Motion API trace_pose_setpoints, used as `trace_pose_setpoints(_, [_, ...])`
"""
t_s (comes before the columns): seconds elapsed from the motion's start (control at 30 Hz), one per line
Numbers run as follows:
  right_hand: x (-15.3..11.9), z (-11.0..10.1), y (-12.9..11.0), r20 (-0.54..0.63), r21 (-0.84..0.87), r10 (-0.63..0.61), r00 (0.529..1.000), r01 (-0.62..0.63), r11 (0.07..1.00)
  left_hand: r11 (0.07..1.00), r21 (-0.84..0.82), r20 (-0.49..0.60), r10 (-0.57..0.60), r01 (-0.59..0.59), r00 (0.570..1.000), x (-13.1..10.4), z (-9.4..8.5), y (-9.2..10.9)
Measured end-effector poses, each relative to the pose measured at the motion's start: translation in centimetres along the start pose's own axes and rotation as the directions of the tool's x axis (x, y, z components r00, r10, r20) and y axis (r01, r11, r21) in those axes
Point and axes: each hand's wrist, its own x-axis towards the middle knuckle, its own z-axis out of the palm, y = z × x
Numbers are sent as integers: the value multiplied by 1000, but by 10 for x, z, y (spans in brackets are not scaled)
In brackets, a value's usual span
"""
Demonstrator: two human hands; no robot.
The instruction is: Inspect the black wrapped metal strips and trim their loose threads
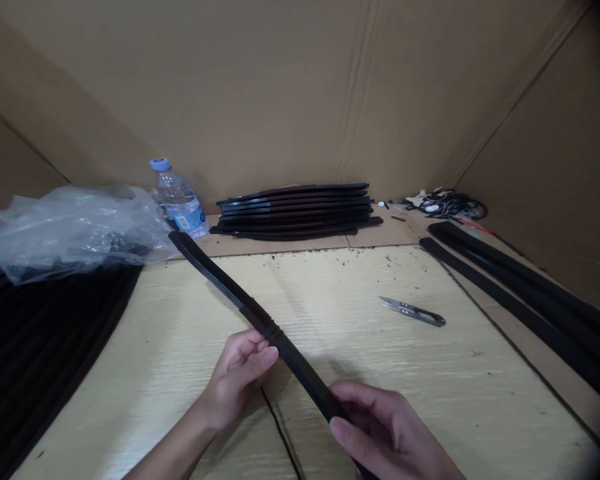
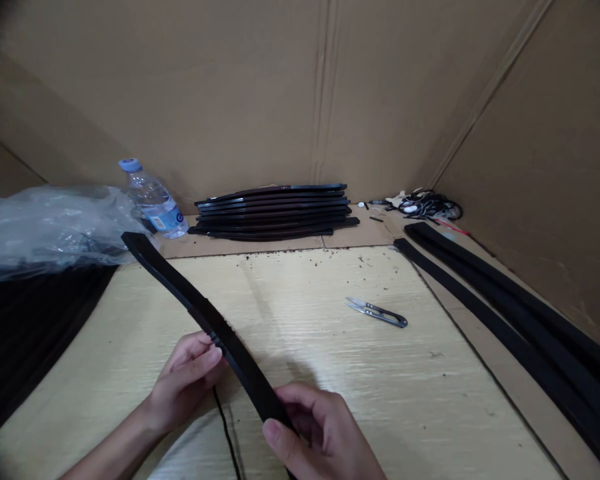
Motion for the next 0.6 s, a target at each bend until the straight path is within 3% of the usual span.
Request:
trace_pose_setpoints(0.2, [4,-4,2,55,13,-32,998,32,999,997,74,61,11,-16,998,1,6,4])
trace_pose_setpoints(0.37, [1,-3,0,66,69,31,997,-35,997,978,208,-34,13,-5,999,0,5,1])
trace_pose_setpoints(0.6, [1,-3,8,74,106,55,996,-63,992,951,308,-51,19,-3,999,0,7,4])
